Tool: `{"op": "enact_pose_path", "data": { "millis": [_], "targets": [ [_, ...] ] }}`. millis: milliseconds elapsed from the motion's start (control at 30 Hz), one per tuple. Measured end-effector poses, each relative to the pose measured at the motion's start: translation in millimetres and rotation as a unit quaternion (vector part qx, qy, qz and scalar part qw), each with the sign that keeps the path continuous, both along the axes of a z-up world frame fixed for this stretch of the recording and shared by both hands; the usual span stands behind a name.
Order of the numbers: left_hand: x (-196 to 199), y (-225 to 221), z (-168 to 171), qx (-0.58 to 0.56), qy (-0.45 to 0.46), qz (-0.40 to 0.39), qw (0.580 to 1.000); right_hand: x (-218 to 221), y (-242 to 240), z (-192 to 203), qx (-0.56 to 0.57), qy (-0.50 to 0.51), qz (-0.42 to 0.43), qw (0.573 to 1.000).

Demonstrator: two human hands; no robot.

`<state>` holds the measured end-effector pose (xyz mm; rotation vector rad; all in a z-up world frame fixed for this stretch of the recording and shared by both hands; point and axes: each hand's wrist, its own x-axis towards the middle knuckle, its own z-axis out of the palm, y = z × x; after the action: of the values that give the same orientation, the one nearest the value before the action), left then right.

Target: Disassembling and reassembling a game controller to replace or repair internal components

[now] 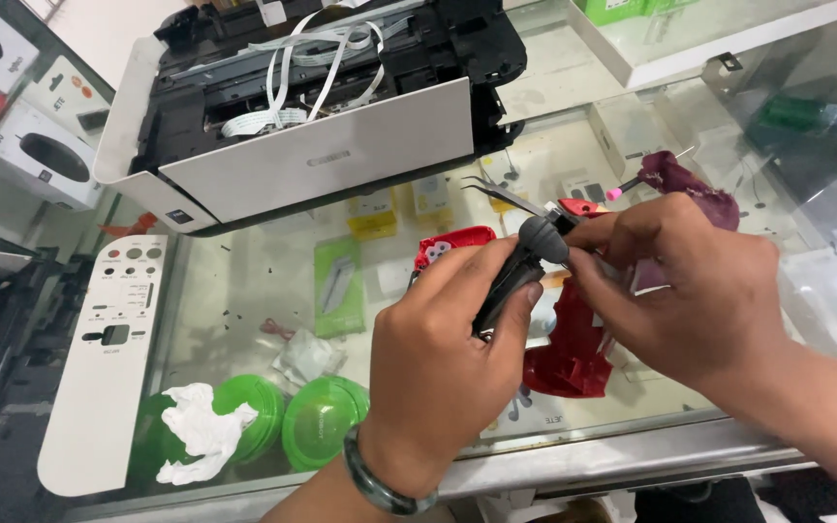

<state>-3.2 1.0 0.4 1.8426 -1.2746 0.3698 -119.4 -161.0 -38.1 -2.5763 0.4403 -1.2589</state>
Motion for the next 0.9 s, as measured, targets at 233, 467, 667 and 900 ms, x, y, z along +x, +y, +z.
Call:
{"op": "enact_pose_path", "data": {
  "millis": [233,467,667,900],
  "targets": [
    [0,1,1,-0.002,-0.003,-0.01,1.0,-1,3,4,0.004,0.044,-0.028,0.999],
    [6,1,3,-0.032,0.025,-0.007,0.999,0,1,28,-0.019,-0.031,0.166,0.985],
    [11,4,8,-0.054,0.058,0.005,0.997,0,1,39,0.007,-0.042,0.189,0.981],
    [13,4,9,-0.06,0.08,0.006,0.995,1,1,40,0.121,-0.021,0.176,0.977]
  ]
}}
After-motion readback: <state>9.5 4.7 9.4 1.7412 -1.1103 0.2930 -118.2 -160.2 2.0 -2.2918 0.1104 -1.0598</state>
